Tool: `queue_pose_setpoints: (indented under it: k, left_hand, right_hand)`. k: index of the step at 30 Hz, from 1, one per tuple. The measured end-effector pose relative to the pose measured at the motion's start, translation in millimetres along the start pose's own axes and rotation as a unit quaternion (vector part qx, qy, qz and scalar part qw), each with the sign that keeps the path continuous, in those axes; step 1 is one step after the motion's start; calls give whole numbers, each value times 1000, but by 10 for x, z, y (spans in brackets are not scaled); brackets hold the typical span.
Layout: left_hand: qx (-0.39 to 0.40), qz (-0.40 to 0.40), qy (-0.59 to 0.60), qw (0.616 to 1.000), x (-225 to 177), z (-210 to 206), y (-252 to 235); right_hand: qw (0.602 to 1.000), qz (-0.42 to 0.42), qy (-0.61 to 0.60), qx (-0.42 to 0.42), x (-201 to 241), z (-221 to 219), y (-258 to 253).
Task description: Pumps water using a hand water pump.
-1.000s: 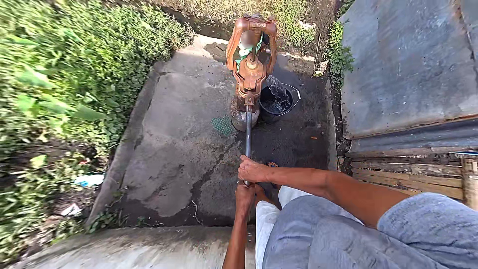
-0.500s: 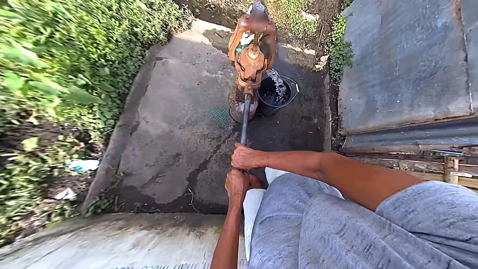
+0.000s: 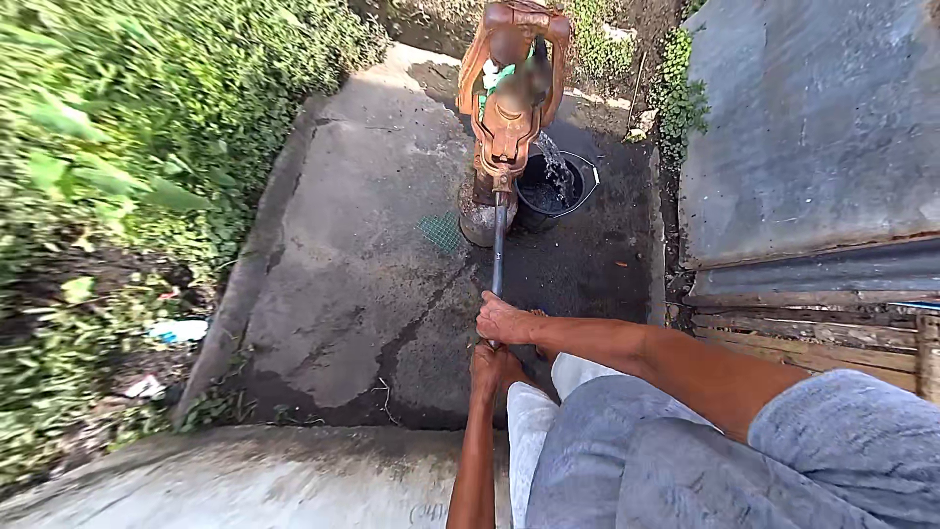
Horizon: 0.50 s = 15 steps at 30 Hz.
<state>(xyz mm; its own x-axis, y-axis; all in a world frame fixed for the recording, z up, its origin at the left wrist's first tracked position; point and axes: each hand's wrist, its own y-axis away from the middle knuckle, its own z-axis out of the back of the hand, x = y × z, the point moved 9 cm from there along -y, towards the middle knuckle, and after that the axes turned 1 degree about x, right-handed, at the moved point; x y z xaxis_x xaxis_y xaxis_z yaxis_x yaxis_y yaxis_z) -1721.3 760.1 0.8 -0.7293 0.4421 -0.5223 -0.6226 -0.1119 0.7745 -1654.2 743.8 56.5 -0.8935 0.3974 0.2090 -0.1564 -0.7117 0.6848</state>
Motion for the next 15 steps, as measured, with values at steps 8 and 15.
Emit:
queue_pose_setpoints:
  k: [8, 15]
  left_hand:
    - [91, -62, 132, 985, -1135, 601, 1440]
    - [-78, -7, -133, 988, -589, 599, 625]
  right_hand:
    - [995, 57, -32, -77, 85, 1067, 1048]
    - [998, 39, -23, -35, 104, 543, 246]
